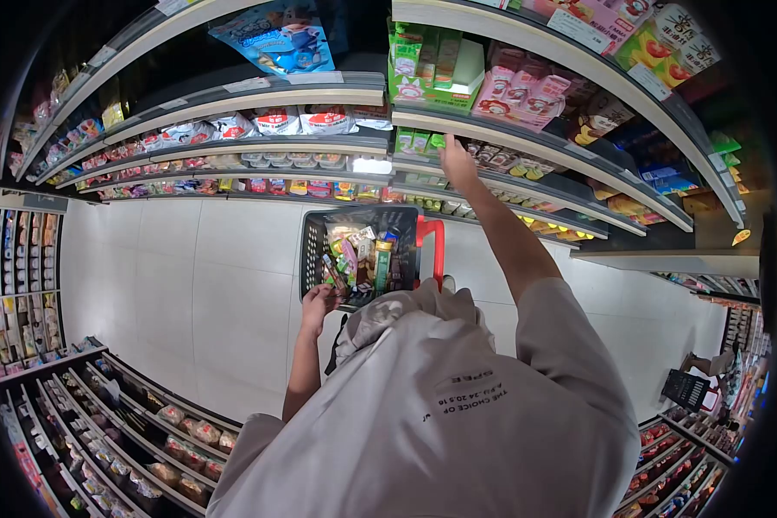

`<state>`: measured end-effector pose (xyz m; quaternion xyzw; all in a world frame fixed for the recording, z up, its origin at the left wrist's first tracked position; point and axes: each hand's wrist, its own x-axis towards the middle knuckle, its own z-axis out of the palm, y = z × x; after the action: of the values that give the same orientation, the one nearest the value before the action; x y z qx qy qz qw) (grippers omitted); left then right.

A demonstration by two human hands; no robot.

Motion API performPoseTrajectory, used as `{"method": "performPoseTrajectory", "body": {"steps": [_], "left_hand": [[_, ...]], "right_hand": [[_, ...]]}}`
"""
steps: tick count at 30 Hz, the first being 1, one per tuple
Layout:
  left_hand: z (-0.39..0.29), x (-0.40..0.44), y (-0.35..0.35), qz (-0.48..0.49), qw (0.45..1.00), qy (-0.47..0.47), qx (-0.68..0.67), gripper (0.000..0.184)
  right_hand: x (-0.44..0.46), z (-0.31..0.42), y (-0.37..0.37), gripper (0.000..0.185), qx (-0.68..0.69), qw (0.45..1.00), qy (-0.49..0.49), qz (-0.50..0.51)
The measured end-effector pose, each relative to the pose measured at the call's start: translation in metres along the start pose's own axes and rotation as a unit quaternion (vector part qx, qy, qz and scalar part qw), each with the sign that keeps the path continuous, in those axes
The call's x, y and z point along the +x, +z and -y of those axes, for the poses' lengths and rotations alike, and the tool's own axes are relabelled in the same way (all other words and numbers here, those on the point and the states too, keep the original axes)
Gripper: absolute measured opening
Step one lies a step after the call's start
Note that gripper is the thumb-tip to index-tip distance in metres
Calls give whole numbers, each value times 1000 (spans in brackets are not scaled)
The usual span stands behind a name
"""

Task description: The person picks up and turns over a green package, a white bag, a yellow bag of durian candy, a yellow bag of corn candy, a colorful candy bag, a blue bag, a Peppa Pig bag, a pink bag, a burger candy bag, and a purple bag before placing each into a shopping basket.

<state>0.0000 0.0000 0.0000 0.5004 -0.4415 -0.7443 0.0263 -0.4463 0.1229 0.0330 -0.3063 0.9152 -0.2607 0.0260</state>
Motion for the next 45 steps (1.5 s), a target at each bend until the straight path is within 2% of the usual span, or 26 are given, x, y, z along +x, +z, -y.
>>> {"method": "performPoseTrajectory", "body": {"steps": [2, 3, 5, 9, 11, 14, 19, 21, 22, 23, 24, 25, 26, 27, 29, 30, 32, 34, 35, 37, 39, 40, 41, 43, 44, 45], "left_hand": [[-5, 0, 2, -2, 1000, -2, 16, 21], [-5, 6, 10, 6, 1000, -2, 12, 21], [-6, 0, 7, 14, 999, -7, 33, 21], [-30, -3, 14, 26, 999, 19, 21, 15], [-39, -7, 20, 47, 997, 37, 42, 14], [-39, 2, 27, 66, 996, 46, 42, 14], [-61, -7, 60, 128, 986, 80, 73, 17], [-72, -11, 75, 154, 980, 101, 72, 21], [-82, -17, 86, 171, 973, 121, 94, 26], [-92, -24, 98, 189, 965, 143, 117, 31], [-103, -34, 110, 192, 964, 140, 119, 31], [-114, -45, 123, 225, 961, 142, 77, 39], [-125, -57, 134, 257, 955, 144, 35, 48], [-133, -73, 142, 260, 954, 142, 38, 48], [-148, -103, 154, 444, 884, 68, -128, 59], [-157, -116, 156, 446, 884, 66, -126, 59], [-169, -137, 157, 585, 800, 130, -6, 56], [-170, -152, 156, 581, 802, 136, 31, 55], [-170, -159, 156, 574, 803, 145, 67, 54], [-172, -172, 158, 548, 821, 140, 77, 51], [-172, -179, 159, 523, 796, 244, 184, 58], [-175, -182, 158, 510, 802, 221, 217, 58], [-174, -181, 157, 508, 804, 220, 218, 58], [-172, -179, 159, 536, 809, 218, 101, 62], [-170, -184, 163, 525, 831, 181, 27, 64], [-172, -186, 164, 521, 833, 182, 28, 64]], "right_hand": [[-6, 4, -4, 19, -73, 996, -53, -19], [-1, -4, -10, 19, -82, 995, -53, -22], [-7, -13, -8, 9, -87, 981, -148, -90], [-19, -1, -37, 8, -135, 974, -173, -57], [-32, 0, -48, 13, -102, 963, -231, -98], [-43, 10, -68, 18, -93, 956, -239, -141], [-68, 58, -132, 17, -91, 959, -224, -149], [-79, 79, -165, 18, -9, 957, -258, -135], [-82, 84, -175, 13, 42, 946, -275, -165], [-88, 89, -183, 13, 41, 947, -272, -165], [-97, 97, -191, 10, 236, 944, -201, -114], [-105, 105, -199, 9, 421, 897, -121, -60], [-111, 118, -210, 13, 532, 839, -111, -25], [-117, 122, -217, 13, 532, 839, -108, -29], [-122, 124, -225, 14, 575, 818, -26, -8], [-123, 124, -222, 14, 590, 807, -24, -20], [-124, 131, -224, 14, 616, 787, -13, -22], [-125, 134, -222, 16, 663, 748, -14, -12], [-124, 135, -220, 16, 665, 747, -13, -13], [-121, 138, -218, 19, 678, 732, -64, 21], [-118, 146, -217, 18, 697, 712, -78, 39], [-117, 152, -217, 18, 714, 692, -92, 56], [-117, 161, -220, 18, 716, 690, -92, 58], [-121, 180, -225, 17, 714, 693, -39, 95], [-123, 187, -219, 16, 696, 709, -47, 106], [-126, 191, -213, 16, 648, 752, -56, 109]]}}
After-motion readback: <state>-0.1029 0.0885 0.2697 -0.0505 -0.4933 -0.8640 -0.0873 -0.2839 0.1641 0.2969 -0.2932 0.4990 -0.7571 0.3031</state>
